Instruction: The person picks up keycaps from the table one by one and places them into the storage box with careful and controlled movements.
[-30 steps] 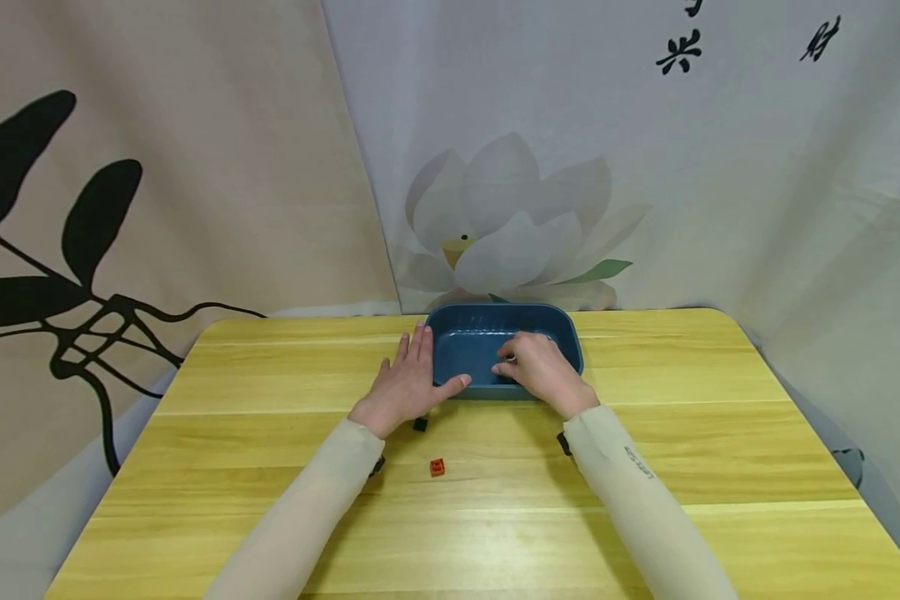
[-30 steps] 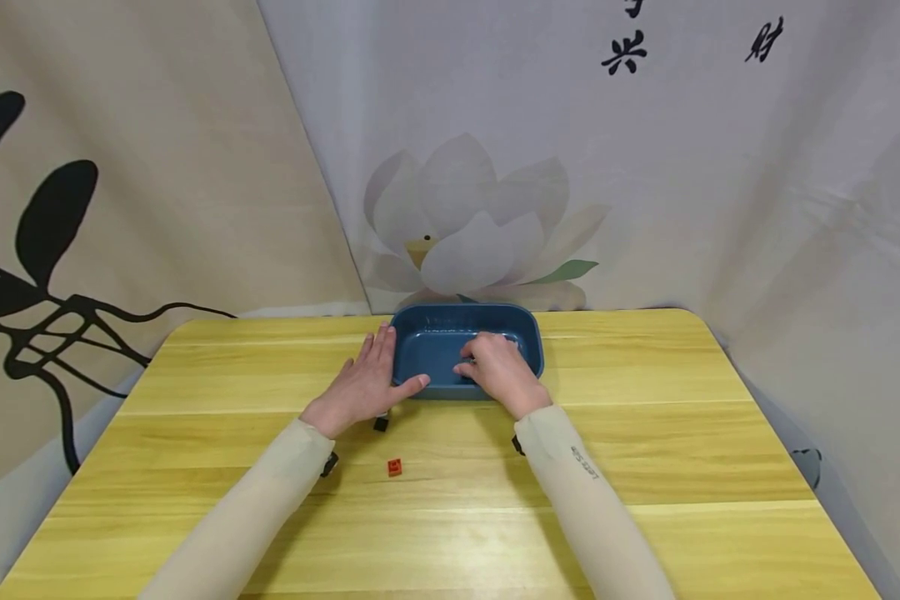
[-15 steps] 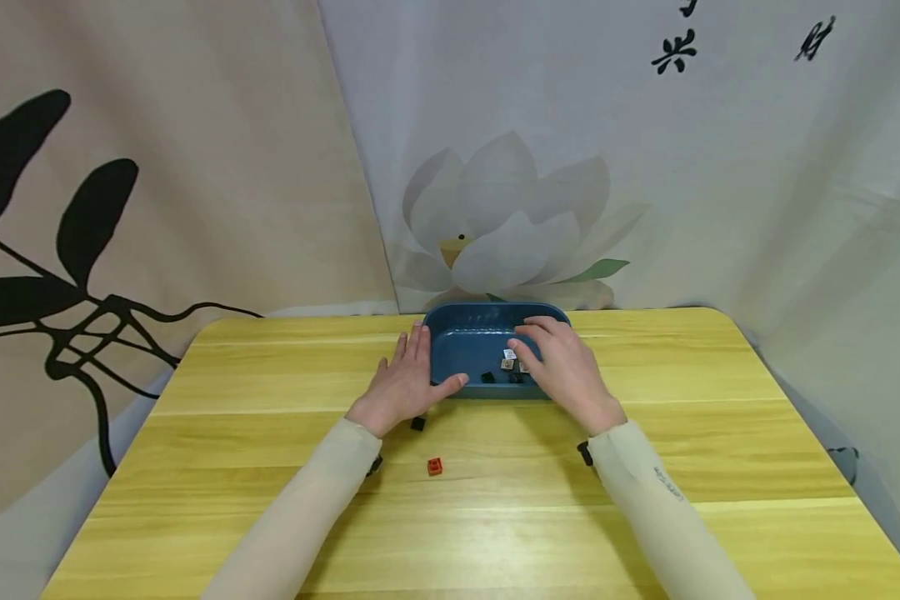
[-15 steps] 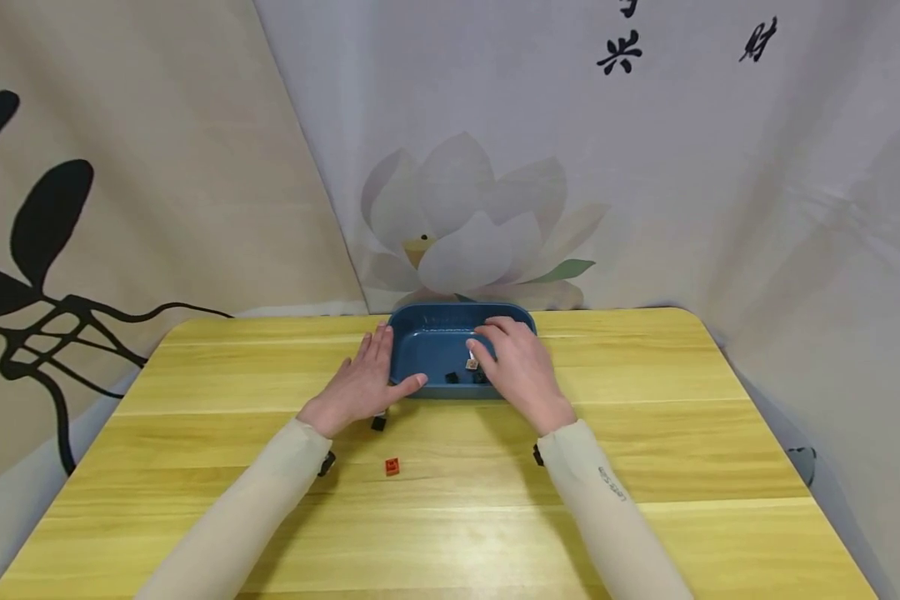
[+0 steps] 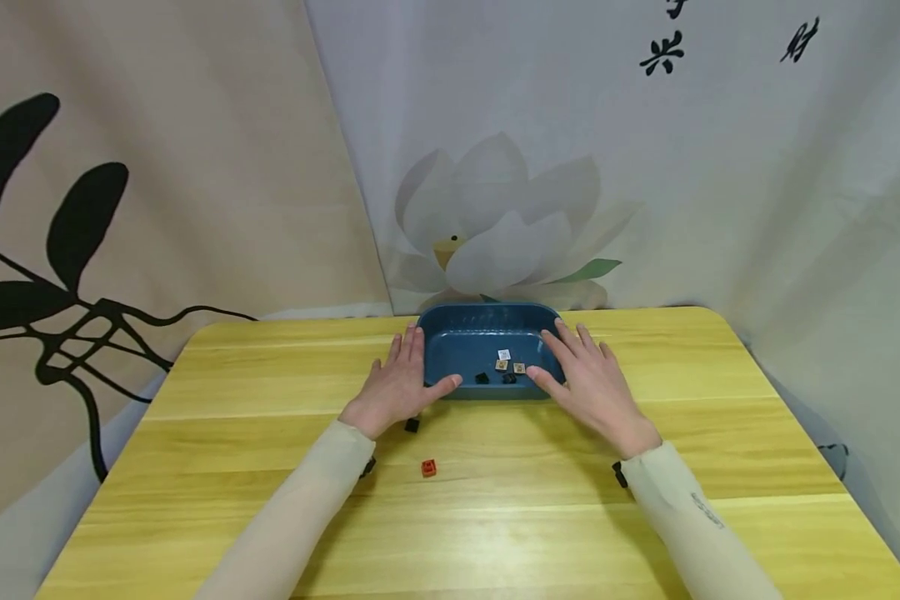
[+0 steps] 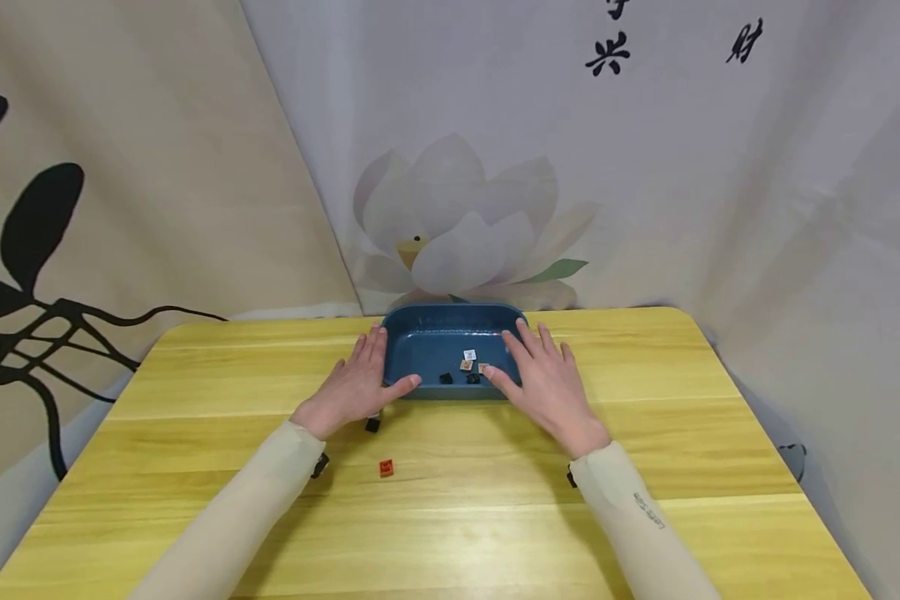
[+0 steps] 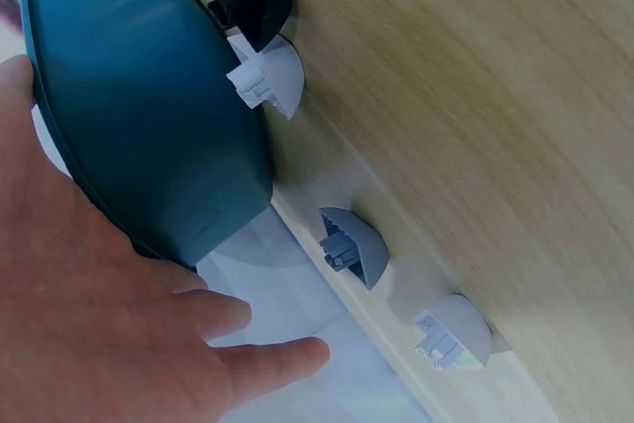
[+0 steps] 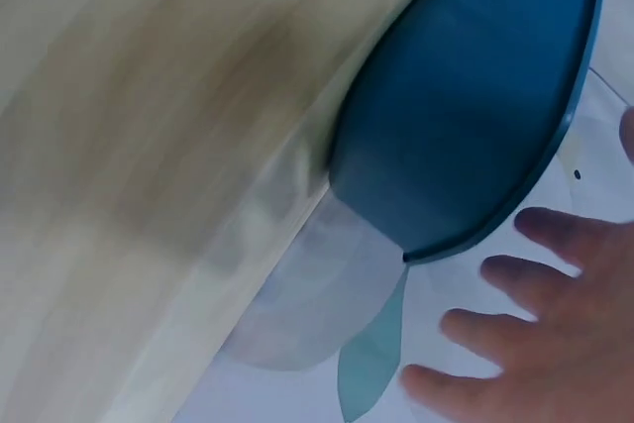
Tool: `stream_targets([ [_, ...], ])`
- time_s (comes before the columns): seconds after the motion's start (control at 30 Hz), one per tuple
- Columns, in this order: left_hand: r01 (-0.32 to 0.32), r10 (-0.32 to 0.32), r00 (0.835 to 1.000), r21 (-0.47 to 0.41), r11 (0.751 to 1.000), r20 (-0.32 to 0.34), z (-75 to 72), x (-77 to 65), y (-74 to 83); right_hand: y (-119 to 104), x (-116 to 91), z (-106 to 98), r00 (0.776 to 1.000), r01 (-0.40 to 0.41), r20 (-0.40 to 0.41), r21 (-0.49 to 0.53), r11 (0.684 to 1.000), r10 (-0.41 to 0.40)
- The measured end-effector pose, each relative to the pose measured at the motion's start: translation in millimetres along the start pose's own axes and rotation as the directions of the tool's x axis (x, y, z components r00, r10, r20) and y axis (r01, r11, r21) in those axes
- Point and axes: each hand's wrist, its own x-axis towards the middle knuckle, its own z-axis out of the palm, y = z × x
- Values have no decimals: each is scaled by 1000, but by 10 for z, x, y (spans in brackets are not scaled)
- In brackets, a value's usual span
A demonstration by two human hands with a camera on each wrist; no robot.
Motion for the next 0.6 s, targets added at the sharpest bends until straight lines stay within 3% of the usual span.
stream_targets([
  [0.3, -2, 2, 1000, 12, 1000, -22, 13, -30, -9, 73, -53, 73, 980, -76, 177, -60, 995, 86],
  [0.6, -45, 40, 995, -55, 997, -91, -34, -93, -91, 95, -65, 82, 976, -93, 194, -47, 995, 101],
])
